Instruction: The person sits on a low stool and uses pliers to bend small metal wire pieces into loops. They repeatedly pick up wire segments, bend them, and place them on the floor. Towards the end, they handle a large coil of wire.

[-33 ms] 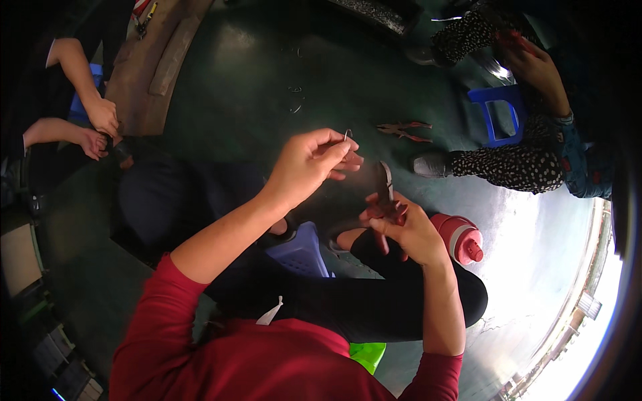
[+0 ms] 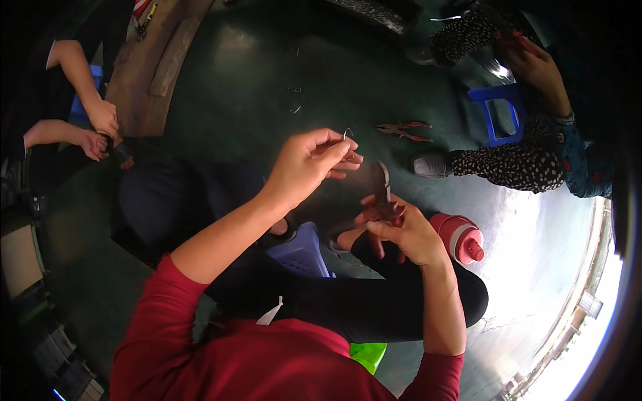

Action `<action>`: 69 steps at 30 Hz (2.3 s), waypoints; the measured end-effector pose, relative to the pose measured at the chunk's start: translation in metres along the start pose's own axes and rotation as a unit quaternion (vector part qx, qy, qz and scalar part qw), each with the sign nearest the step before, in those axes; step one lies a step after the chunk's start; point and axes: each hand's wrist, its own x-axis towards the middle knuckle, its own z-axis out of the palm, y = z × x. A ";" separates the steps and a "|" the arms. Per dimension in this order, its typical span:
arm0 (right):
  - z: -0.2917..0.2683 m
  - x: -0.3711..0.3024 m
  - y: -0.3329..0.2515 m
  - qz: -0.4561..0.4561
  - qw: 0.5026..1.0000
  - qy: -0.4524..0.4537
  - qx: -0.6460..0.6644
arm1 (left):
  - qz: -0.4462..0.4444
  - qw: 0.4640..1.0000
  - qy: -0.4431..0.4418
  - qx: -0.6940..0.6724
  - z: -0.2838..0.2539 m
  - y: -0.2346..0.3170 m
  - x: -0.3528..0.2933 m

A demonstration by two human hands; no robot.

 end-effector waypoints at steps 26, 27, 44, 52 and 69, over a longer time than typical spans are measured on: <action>-0.009 0.001 -0.031 0.026 0.931 -0.215 0.295 | 0.160 0.986 -0.051 -0.004 0.015 0.018 0.015; -0.008 0.001 -0.030 0.033 0.944 -0.192 0.265 | 0.149 0.987 -0.051 -0.024 0.013 0.021 0.016; -0.001 0.002 -0.005 -0.103 0.977 0.130 -0.131 | -0.018 0.990 -0.108 0.092 0.000 0.020 0.008; -0.003 0.006 -0.010 -0.094 0.978 0.123 -0.137 | -0.033 0.990 -0.100 0.090 0.002 0.022 0.009; 0.004 0.015 0.000 -0.067 0.959 0.188 -0.201 | 0.039 0.985 -0.086 0.144 0.014 0.014 -0.003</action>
